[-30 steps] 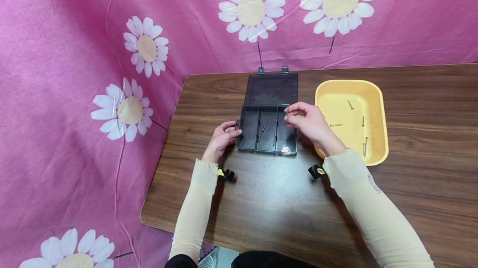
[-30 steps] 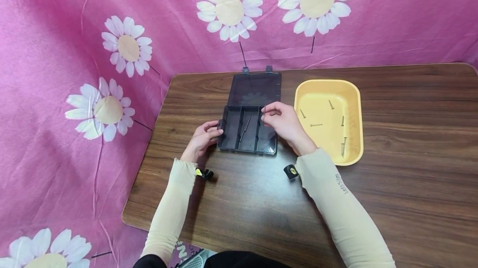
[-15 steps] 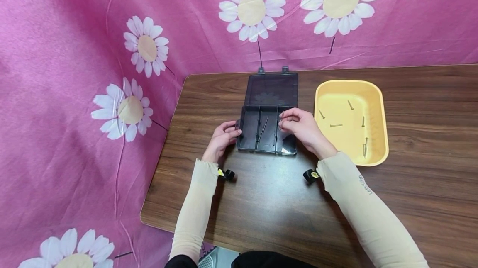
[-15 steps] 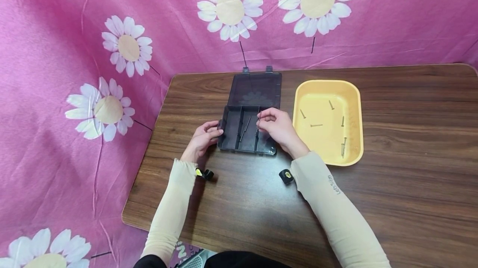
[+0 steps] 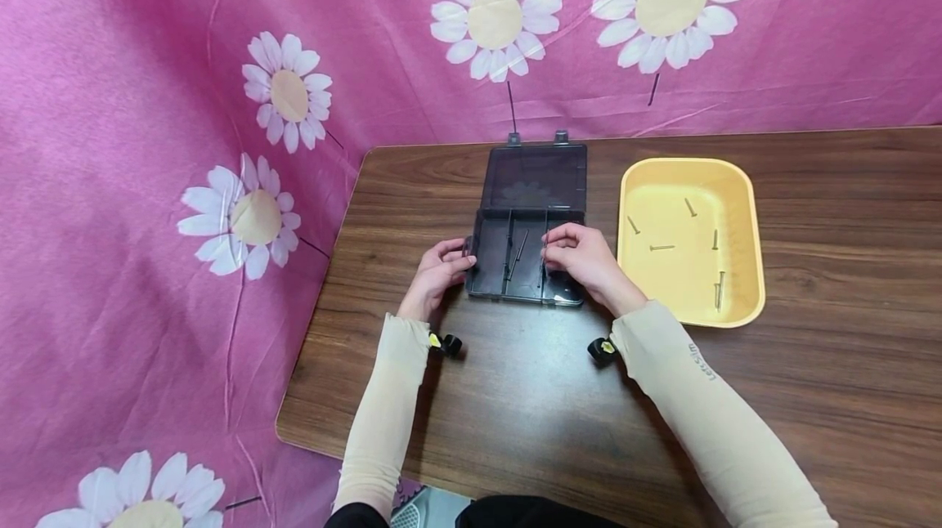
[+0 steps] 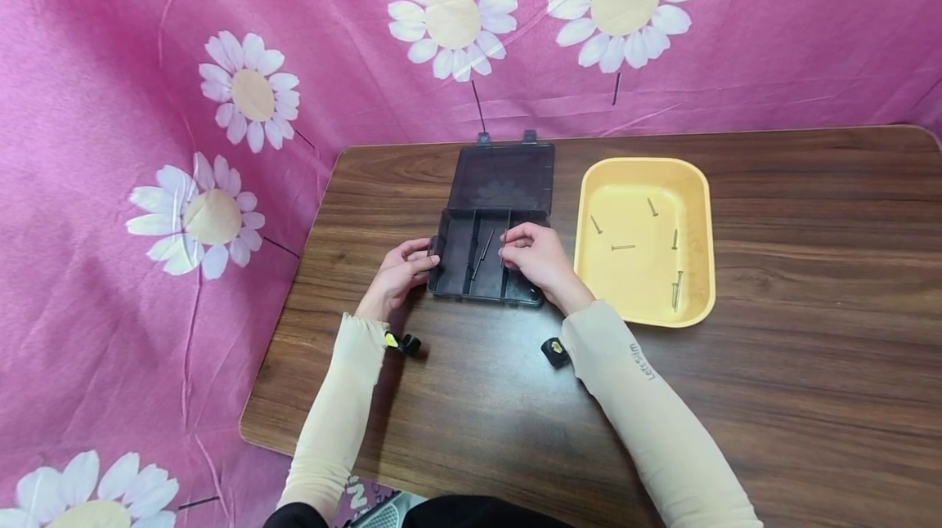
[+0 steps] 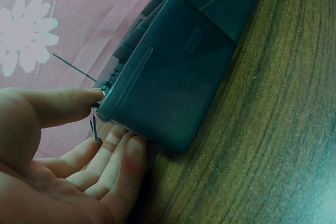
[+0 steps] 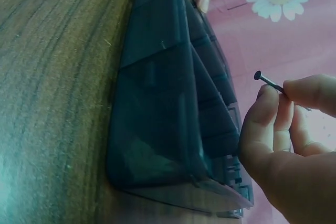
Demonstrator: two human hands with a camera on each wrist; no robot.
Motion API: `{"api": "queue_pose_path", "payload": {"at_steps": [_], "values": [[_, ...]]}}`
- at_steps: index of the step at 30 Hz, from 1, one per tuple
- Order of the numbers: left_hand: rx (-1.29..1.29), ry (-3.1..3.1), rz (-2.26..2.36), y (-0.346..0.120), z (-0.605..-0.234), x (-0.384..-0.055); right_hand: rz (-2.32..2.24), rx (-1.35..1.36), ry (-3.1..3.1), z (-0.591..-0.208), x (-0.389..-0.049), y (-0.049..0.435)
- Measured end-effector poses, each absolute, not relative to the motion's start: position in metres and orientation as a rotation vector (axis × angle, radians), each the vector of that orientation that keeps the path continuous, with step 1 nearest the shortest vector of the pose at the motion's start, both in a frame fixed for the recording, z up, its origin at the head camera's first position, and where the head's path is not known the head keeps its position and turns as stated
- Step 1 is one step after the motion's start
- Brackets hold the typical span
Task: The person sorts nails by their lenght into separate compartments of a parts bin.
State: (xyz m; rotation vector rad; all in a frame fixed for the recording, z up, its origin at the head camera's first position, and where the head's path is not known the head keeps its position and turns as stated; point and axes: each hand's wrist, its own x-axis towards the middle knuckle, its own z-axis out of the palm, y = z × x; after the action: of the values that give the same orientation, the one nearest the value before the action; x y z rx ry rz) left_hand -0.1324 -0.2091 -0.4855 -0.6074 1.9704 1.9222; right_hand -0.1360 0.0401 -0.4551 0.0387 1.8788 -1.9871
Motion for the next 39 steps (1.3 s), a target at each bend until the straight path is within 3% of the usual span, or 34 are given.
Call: {"api": "queue_pose_path", "payload": {"at_steps": [39], "values": [[-0.608,1.974,1.895,-0.2104,-0.4866,-0.1335,-1.871,0.083,1.984,-0.4643,-0.1364,0.0331]]}}
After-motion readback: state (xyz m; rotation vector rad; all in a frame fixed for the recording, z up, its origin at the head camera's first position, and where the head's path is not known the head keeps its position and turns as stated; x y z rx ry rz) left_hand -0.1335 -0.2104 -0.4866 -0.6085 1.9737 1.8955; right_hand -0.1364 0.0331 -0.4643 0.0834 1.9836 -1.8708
